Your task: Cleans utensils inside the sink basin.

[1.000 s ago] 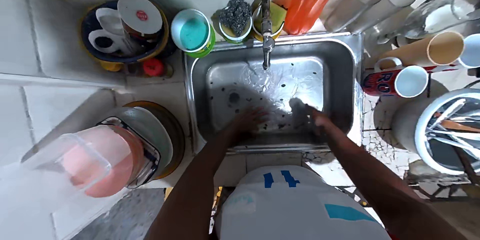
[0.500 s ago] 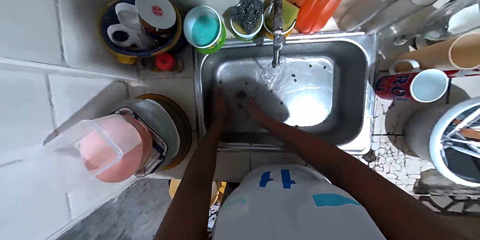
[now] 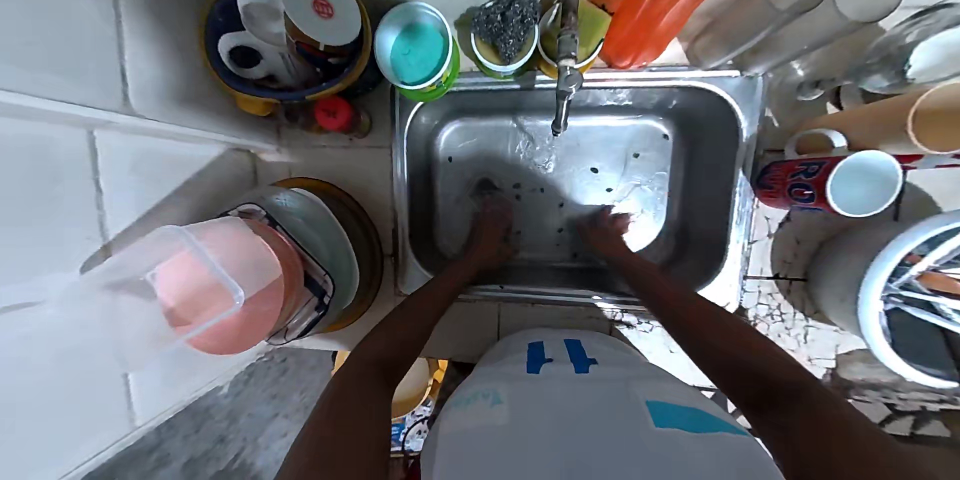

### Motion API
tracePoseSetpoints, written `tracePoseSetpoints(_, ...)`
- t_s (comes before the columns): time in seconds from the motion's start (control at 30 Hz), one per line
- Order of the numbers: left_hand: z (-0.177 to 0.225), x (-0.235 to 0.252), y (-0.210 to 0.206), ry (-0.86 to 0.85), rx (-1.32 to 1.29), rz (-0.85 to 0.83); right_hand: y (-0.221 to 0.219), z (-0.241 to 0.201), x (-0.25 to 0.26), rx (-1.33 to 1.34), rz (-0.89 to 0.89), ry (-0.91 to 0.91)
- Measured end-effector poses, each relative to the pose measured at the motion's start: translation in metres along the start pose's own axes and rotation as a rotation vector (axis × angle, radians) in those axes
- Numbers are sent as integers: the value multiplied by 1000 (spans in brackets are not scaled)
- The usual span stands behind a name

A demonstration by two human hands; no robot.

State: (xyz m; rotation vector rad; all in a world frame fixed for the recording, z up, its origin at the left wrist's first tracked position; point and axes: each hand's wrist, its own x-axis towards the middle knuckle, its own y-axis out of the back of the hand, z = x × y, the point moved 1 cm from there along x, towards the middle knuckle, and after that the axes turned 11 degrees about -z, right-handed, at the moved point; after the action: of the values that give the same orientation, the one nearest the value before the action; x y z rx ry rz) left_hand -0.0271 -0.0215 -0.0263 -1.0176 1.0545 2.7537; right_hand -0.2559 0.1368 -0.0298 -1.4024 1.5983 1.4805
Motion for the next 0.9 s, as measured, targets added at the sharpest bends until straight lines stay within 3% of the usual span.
tracePoseSetpoints(0.1,-9,-4,-2,-264,211,-272,-33,-45,-24,9,-181,159)
tracePoseSetpoints(0.2,-26,-2,8,-334,352,-297,-54,-71,-15,104,-243,434)
tracePoseSetpoints(0.3,-56,7,8,-320,456,-255,-44,-85,-10,152,-218,596)
tracePoseSetpoints(0.37,-66,9,16,-236,474,-206,-27,-76,-11,-46,-124,667)
tracePoseSetpoints(0.43,-70,9,26,-178,494,-126,-5,-49,-9,-454,-71,838)
tracePoseSetpoints(0.53,-67,11,38,-110,431,-17,35,3,-5,-998,-201,1090)
tracePoseSetpoints(0.6,-60,7,48,-67,303,80,57,33,2,-1090,-441,1049)
tracePoseSetpoints(0.7,-41,-13,58,9,-15,318,68,58,17,-630,-768,772)
tracePoseSetpoints(0.77,-22,-28,65,119,-163,451,61,52,28,-569,-833,773)
tracePoseSetpoints(0.83,-9,-39,65,239,-243,532,46,31,32,-770,-784,900)
tracePoseSetpoints(0.87,-8,-42,64,299,-262,533,35,20,36,-718,-799,895)
tracePoseSetpoints(0.9,-6,-45,63,386,-264,483,22,7,39,-499,-881,775)
